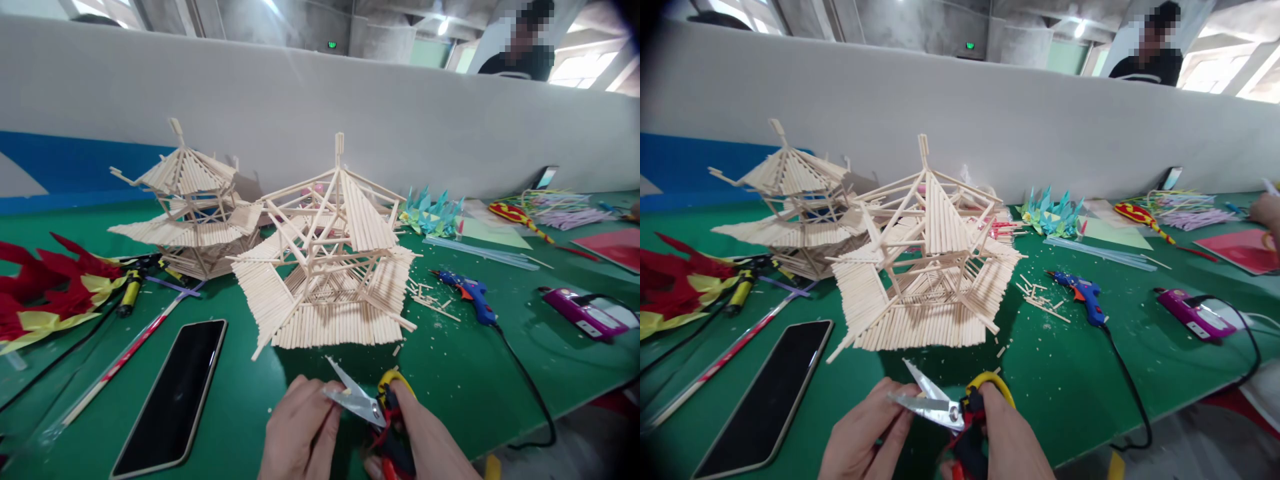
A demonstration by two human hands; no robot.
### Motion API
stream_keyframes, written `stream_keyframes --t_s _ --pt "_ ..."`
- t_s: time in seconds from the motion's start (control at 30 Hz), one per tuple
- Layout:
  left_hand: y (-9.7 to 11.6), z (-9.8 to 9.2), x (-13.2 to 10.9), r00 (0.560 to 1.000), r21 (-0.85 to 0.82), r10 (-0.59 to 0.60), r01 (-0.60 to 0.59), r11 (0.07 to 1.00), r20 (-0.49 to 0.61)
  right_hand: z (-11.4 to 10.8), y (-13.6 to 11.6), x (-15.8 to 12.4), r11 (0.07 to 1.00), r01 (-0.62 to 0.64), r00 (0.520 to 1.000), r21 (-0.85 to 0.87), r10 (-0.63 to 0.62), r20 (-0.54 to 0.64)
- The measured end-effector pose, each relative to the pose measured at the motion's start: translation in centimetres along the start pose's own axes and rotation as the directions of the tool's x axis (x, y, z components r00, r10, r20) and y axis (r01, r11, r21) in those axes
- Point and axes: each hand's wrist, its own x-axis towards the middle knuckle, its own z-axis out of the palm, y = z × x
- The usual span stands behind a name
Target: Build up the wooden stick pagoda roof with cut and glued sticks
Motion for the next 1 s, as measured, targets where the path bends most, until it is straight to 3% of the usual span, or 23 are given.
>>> stream_keyframes --t_s 0.17,0.37,0.5,0.73,1.0 --pt "-0.2 -0.3 0.3 0.993 -0.180 -0.026 0.048 0.983 0.118 -0.9 -0.8 -0.8 0.998 0.047 0.997 -0.046 -0.049 -0.055" --pt "0.2 -1.2 0.8 0.960 -0.320 -0.046 0.137 0.938 0.276 -0.9 -0.5 -1.2 0.999 -0.038 0.998 0.001 0.038 0.058" --pt "0.5 -1.2 0.0 0.974 -0.283 -0.030 0.094 0.954 0.223 -0.5 0.0 -1.4 0.994 -0.107 0.993 -0.003 0.107 0.057" --pt "1.0 -1.2 -0.9 0.998 -0.044 0.041 -0.039 0.998 0.042 0.5 0.3 -1.8 0.989 -0.143 0.985 0.040 0.139 0.105" --pt "0.9 -1.1 -0.8 0.994 -0.103 -0.011 0.022 0.994 0.108 1.3 -0.2 -2.1 0.960 -0.240 0.965 0.144 0.220 0.143"
